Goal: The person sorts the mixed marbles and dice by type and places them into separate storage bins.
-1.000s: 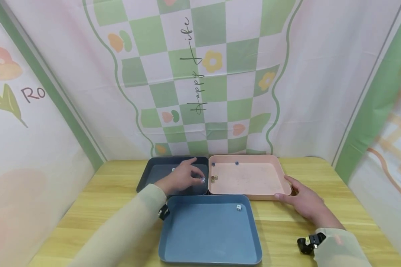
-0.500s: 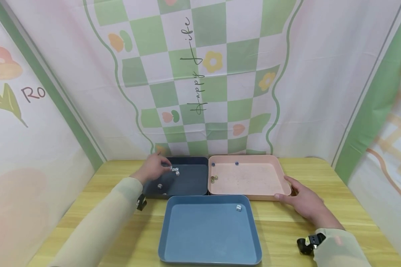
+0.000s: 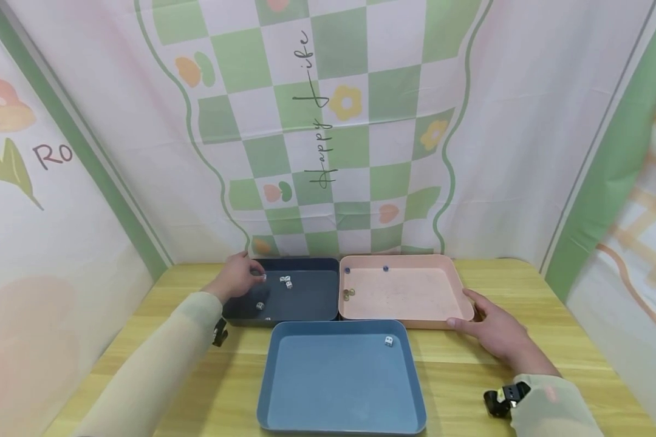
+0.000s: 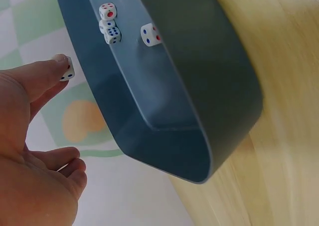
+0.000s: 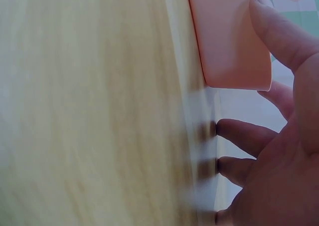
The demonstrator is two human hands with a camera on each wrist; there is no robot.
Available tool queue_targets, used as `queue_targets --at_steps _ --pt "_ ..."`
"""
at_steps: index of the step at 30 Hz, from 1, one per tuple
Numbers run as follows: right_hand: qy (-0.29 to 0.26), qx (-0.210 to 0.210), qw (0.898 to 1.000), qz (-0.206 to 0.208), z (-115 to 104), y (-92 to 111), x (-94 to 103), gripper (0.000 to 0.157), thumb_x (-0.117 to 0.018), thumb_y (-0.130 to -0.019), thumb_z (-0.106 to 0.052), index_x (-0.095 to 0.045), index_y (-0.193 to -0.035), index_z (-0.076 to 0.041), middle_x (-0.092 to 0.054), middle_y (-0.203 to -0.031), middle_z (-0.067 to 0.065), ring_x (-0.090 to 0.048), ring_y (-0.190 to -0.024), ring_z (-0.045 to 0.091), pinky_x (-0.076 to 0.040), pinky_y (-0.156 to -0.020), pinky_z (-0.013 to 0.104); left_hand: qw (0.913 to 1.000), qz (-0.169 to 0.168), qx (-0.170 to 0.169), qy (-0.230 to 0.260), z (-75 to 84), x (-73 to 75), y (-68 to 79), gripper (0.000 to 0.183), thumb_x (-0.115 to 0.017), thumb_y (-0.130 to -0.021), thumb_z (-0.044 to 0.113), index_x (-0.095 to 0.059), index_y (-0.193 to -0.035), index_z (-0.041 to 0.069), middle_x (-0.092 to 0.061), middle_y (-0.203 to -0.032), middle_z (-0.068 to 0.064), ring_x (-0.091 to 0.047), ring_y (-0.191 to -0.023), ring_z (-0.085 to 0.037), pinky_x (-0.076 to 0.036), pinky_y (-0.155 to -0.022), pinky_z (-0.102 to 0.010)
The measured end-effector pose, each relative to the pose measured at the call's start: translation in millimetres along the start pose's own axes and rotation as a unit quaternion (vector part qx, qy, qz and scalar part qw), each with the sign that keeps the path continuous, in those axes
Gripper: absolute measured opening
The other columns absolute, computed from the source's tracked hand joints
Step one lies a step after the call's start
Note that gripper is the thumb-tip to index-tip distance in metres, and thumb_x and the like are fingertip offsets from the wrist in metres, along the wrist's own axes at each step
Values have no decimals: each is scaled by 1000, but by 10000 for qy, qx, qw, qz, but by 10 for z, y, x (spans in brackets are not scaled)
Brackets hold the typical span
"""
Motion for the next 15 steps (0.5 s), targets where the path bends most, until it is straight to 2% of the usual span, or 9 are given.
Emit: queue_targets --at_steps 3,9,15 --pt "5 19 10000 29 -6 -2 5 99 -66 -91 -57 -18 -158 0 -26 -147 43 -25 -130 65 -24 -96 76 9999 -7 145 -13 -18 7 22 17 -74 -90 24 -77 -102 12 -74 -101 -3 -29 -142 -44 -15 -117 -49" --pt "58 -23 10000 -1 -5 2 -9 100 -65 -91 -58 -17 -158 0 -27 -146 43 -26 -129 65 -25 -96 76 9979 31 617 178 -99 -4 62 40 -74 -90 25 -68 -127 9 -61 -132 -16 -24 -143 -43 -15 -117 -50" --pt "24 -15 10000 3 -21 16 1 99 -65 -92 -57 -17 -157 0 -27 -146 43 -26 -129 65 -25 -96 76 9978 147 604 243 -97 -24 50 44 -74 -90 29 -66 -130 9 -61 -133 -14 -24 -144 -42 -15 -117 -49"
Point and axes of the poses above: each hand's wrist, its own y-axis away from the middle knuckle, its own x-axis out of the back of the hand, z = x × y, the point moved 7 cm from there along -y, towards the middle knuckle
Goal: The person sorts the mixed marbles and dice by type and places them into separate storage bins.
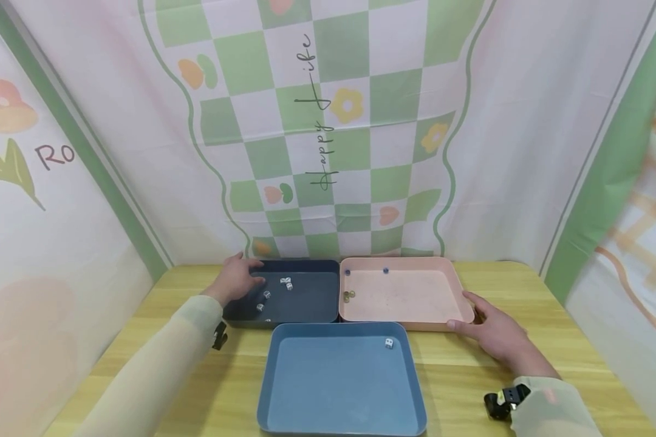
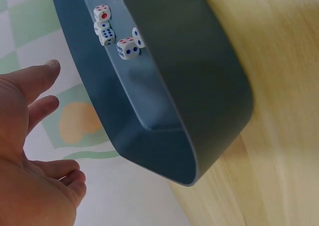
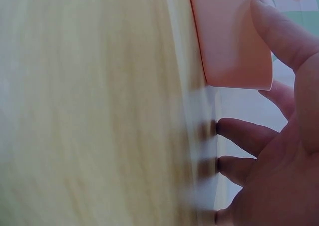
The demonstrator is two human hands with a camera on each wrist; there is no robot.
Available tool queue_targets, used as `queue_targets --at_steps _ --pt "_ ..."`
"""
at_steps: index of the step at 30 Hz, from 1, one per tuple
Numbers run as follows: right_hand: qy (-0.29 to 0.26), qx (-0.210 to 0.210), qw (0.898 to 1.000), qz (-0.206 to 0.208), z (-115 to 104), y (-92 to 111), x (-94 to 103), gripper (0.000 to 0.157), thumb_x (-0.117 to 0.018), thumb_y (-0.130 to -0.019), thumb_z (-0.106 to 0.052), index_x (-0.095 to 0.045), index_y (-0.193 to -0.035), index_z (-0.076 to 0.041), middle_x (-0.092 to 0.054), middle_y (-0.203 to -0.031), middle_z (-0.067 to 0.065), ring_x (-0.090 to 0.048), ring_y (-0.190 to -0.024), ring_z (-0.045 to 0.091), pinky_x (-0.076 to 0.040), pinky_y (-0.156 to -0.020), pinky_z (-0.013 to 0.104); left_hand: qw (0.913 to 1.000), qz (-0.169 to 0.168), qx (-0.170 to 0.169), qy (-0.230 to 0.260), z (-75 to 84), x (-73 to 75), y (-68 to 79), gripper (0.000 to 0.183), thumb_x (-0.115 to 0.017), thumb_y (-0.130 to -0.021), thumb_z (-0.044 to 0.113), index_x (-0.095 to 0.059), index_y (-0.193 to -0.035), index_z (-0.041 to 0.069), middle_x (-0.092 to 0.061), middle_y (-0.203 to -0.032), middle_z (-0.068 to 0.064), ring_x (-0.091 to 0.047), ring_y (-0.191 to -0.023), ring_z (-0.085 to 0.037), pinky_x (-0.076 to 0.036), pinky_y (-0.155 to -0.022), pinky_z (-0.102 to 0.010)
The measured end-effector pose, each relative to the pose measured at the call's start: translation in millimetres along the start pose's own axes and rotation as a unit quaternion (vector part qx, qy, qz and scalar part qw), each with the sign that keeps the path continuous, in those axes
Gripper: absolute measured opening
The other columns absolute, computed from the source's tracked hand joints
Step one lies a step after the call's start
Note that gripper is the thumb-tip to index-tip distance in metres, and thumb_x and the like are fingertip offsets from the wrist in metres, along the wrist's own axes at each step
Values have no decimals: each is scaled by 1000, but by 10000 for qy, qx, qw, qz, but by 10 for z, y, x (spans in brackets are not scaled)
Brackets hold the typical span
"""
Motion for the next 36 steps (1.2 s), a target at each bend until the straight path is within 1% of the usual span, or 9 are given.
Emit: queue_targets --at_steps 6,10,14,17,19,21,26,29,36 --pt "-13 -54 10000 -33 1 -3 -5 100 -64 -92 -58 -16 -158 1 -26 -146 44 -25 -129 65 -25 -96 75 9999 -34 5 117 30 -27 17 46 -74 -91 30 -66 -131 10 -56 -140 -15 -23 -144 -44 -18 -117 -50" --pt "-29 -118 9999 -66 13 -3 -6 101 -64 -92 -59 -15 -158 1 -26 -146 44 -25 -130 64 -25 -96 75 9999 -106 -22 72 91 -30 27 46 -74 -91 31 -66 -131 10 -58 -137 -15 -23 -144 -42 -18 -117 -50" --pt "-18 -145 9999 -73 25 -8 -8 101 -63 -91 -59 -15 -158 0 -25 -146 44 -24 -130 64 -25 -96 75 9997 -171 -158 -41 186 -28 36 44 -72 -92 32 -66 -131 11 -60 -135 -13 -24 -144 -40 -16 -117 -49" --pt "-25 -149 9999 -58 30 -9 -9 101 -64 -91 -59 -15 -158 0 -25 -146 43 -24 -130 64 -24 -96 75 9991 -272 -323 32 312 -34 53 42 -71 -94 32 -66 -131 13 -61 -134 -12 -22 -145 -40 -14 -118 -49" --pt "-41 -149 9999 -43 33 -9 -11 101 -64 -91 -59 -15 -158 0 -25 -146 43 -24 -130 64 -24 -96 76 9981 -377 -462 143 430 -45 76 41 -70 -95 32 -66 -132 14 -65 -128 -11 -19 -146 -39 -14 -118 -49" --pt "-63 -132 9999 -40 33 -10 -16 101 -64 -91 -59 -15 -158 -1 -25 -146 43 -24 -130 64 -23 -96 76 9968 -442 -604 273 569 -55 112 41 -70 -95 33 -67 -132 15 -58 -137 -14 -17 -147 -39 -17 -117 -50" --pt "-77 -127 9999 -54 40 -4 -28 102 -64 -91 -59 -15 -158 -1 -25 -147 43 -24 -130 64 -23 -96 76 9922 -549 -1024 447 984 -119 221 38 -72 -94 36 -70 -129 21 -26 -159 -20 -18 -147 -38 -25 -115 -50" --pt "-114 -160 9998 -64 43 4 -29 102 -65 -90 -59 -15 -158 -1 -25 -147 43 -24 -130 64 -24 -96 76 9874 -661 -1381 407 1277 -161 316 35 -73 -93 36 -72 -125 23 -23 -160 -18 -18 -147 -35 -25 -115 -48" --pt "-99 -75 9999 -8 25 3 -13 101 -65 -91 -58 -16 -158 -1 -26 -146 43 -24 -130 65 -23 -96 76 9692 -763 -2336 171 1922 -277 537 28 -75 -91 36 -76 -119 30 -26 -161 -9 -19 -148 -26 -28 -114 -37"
Point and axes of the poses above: each hand's wrist, its own y-axis away from the middle knuckle, its own x-axis out of the back of the hand, z = x × y, the point moved 7 cm from there along -y, towards the middle knuckle
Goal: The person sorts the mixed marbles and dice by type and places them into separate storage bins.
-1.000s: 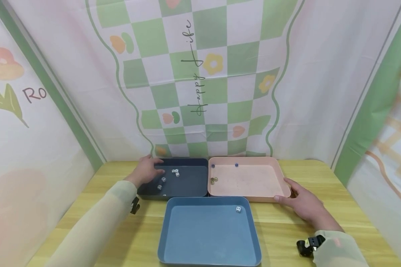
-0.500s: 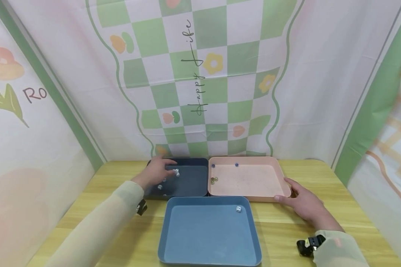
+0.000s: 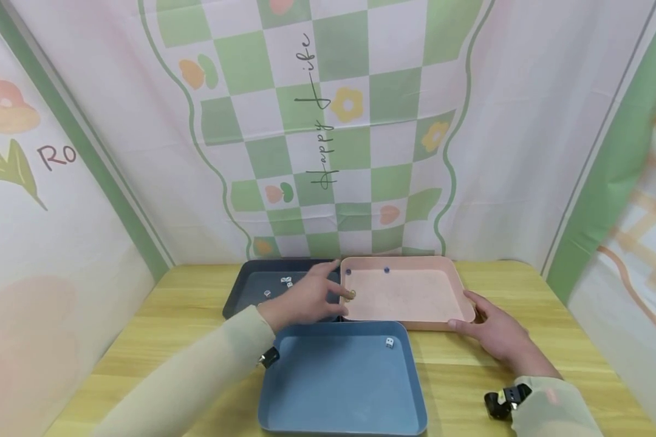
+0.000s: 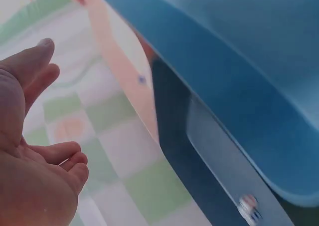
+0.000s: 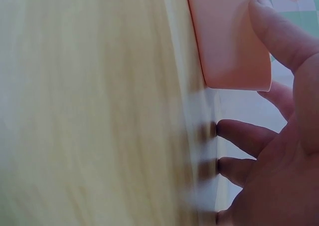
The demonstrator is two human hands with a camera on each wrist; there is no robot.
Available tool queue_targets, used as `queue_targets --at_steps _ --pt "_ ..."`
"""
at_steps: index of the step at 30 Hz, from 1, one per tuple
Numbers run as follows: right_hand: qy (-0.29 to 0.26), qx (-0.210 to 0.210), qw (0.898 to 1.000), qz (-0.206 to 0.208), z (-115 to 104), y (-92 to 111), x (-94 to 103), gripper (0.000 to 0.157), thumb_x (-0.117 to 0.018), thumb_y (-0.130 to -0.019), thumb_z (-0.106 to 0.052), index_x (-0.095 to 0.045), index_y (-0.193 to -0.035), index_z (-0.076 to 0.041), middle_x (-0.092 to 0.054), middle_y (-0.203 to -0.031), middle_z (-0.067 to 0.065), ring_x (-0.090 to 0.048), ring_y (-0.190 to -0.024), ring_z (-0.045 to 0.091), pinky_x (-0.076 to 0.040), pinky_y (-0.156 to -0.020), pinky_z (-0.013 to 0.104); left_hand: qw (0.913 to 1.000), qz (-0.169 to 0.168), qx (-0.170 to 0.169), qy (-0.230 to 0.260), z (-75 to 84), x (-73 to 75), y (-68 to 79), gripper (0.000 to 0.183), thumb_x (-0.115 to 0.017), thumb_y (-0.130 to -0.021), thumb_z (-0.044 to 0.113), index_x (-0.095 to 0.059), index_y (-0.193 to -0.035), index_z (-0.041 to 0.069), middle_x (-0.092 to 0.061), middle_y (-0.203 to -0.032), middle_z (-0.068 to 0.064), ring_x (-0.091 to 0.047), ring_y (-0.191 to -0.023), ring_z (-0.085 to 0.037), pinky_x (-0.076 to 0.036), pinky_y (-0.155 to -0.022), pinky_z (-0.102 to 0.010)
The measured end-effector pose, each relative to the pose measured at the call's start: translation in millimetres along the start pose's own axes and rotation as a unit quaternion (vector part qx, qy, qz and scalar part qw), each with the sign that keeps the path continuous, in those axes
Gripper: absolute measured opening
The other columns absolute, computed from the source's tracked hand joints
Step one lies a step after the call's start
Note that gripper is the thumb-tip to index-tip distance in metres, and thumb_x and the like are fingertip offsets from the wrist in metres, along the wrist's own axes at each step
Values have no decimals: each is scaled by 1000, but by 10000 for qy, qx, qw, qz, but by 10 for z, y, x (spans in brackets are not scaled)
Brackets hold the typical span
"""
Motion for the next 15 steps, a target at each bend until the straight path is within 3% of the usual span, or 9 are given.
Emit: queue_targets --at_steps 7,12,15 --pt "22 37 10000 8 -2 12 -9 100 -65 -91 -57 -17 -157 1 -26 -146 43 -24 -129 65 -23 -96 76 9959 -360 -467 -693 387 -281 -108 37 -75 -89 45 -71 -125 36 -28 -160 -10 -14 -149 -23 -20 -117 -38" --pt "30 103 9999 24 15 -4 -16 100 -65 -92 -57 -17 -158 0 -26 -146 43 -25 -129 65 -23 -95 76 9936 -585 -426 -862 524 -445 -147 36 -74 -88 49 -71 -123 39 -27 -160 -8 -18 -148 -23 -24 -116 -37" --pt "58 135 9999 51 18 -14 -5 99 -65 -92 -57 -17 -158 0 -27 -147 42 -25 -129 65 -24 -95 76 9935 -625 -385 -864 545 -525 -193 34 -74 -88 49 -73 -121 39 -36 -156 -3 -20 -148 -22 -26 -115 -39"
Point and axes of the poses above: each hand's wrist, its own y-axis away from the middle knuckle, its own x-axis out of the back of the hand, z = x × y, the point moved 7 cm from there along -y, towards the middle knuckle
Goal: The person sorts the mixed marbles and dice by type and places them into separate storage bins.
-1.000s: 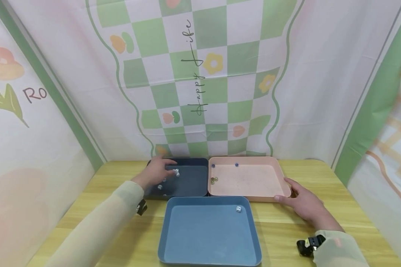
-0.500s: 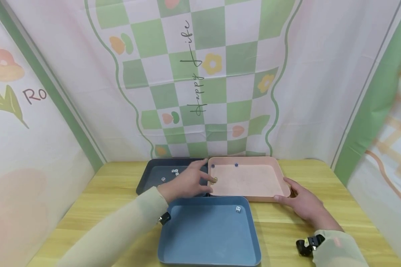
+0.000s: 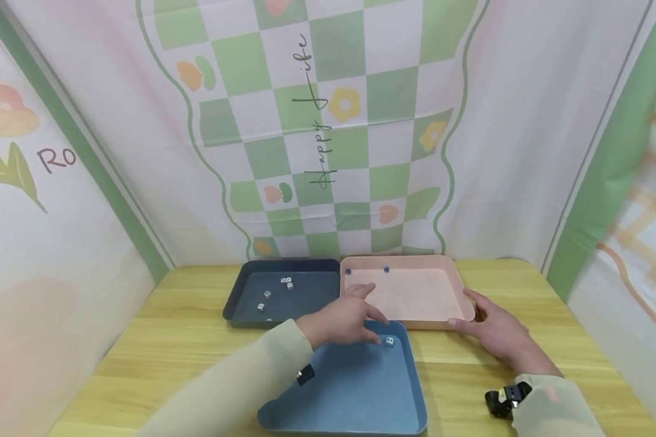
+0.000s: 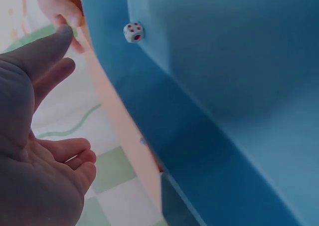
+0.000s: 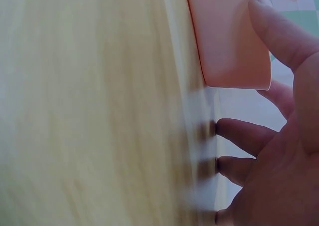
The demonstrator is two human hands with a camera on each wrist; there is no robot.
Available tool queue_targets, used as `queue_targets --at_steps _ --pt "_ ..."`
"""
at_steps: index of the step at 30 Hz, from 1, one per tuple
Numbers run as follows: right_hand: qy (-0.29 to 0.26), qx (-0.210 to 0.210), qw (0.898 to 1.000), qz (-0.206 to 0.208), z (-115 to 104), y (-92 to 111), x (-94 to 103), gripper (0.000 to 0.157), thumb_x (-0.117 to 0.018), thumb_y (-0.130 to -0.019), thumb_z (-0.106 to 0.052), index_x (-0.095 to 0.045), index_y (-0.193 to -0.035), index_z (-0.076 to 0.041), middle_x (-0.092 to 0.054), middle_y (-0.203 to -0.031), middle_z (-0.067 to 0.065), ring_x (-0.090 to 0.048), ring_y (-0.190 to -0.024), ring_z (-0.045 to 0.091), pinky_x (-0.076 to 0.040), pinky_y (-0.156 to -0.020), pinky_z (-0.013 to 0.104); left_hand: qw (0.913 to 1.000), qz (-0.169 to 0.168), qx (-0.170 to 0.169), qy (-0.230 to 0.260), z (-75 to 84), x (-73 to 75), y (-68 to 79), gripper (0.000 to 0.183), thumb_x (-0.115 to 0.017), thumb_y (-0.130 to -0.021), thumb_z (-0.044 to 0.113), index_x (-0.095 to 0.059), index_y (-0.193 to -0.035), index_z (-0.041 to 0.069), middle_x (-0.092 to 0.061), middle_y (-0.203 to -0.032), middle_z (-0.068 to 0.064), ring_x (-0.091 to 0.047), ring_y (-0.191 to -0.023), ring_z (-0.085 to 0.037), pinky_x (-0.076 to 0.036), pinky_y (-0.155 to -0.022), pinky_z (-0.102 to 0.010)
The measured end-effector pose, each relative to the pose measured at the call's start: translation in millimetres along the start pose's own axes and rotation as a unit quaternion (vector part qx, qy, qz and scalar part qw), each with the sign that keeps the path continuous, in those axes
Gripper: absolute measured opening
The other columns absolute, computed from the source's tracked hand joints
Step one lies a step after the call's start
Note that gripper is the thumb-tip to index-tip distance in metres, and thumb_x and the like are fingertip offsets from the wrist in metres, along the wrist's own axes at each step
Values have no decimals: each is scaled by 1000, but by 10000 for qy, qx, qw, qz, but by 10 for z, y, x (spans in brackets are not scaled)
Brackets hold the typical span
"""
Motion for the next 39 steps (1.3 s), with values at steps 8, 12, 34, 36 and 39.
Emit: queue_targets --at_steps 8,12,34,36,39 --pt "32 30 10000 -11 6 -14 9 98 -65 -92 -57 -18 -157 0 -28 -146 42 -27 -129 64 -25 -96 76 9998 -46 108 165 -43 -236 -167 29 -76 -88 45 -74 -117 40 -55 -140 10 -20 -148 -20 -24 -116 -36" --pt "74 32 10000 -9 2 -13 14 99 -65 -92 -57 -18 -157 0 -28 -146 42 -27 -129 65 -25 -95 76 9998 -122 119 71 -45 -316 -239 30 -76 -88 44 -74 -118 40 -60 -131 16 -21 -148 -19 -21 -116 -32" --pt "67 -84 9999 -60 -18 -3 20 100 -64 -91 -59 -16 -158 -1 -25 -147 42 -24 -129 66 -23 -95 77 9976 -691 17 -94 90 -436 -286 16 -76 -88 45 -77 -103 41 -60 -131 15 -24 -145 -18 -23 -114 -27" --pt "73 -142 9998 -87 -5 -8 18 101 -63 -91 -60 -16 -158 -2 -25 -148 42 -24 -129 65 -24 -95 77 9972 -734 8 -163 98 -442 -284 13 -76 -88 45 -77 -100 41 -56 -137 11 -24 -145 -18 -23 -114 -27" --pt "44 -188 9997 -121 8 -16 13 102 -63 -91 -61 -15 -159 -2 -24 -148 42 -23 -130 65 -23 -95 77 9971 -749 112 -115 92 -446 -281 18 -77 -86 46 -76 -104 42 -50 -145 6 -23 -146 -20 -24 -114 -29"
Point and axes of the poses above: each hand's wrist, its own y-axis away from the middle knuckle, its own x-axis out of the back of the hand, z = x × y, the point moved 7 cm from there along -y, towards the middle knuckle
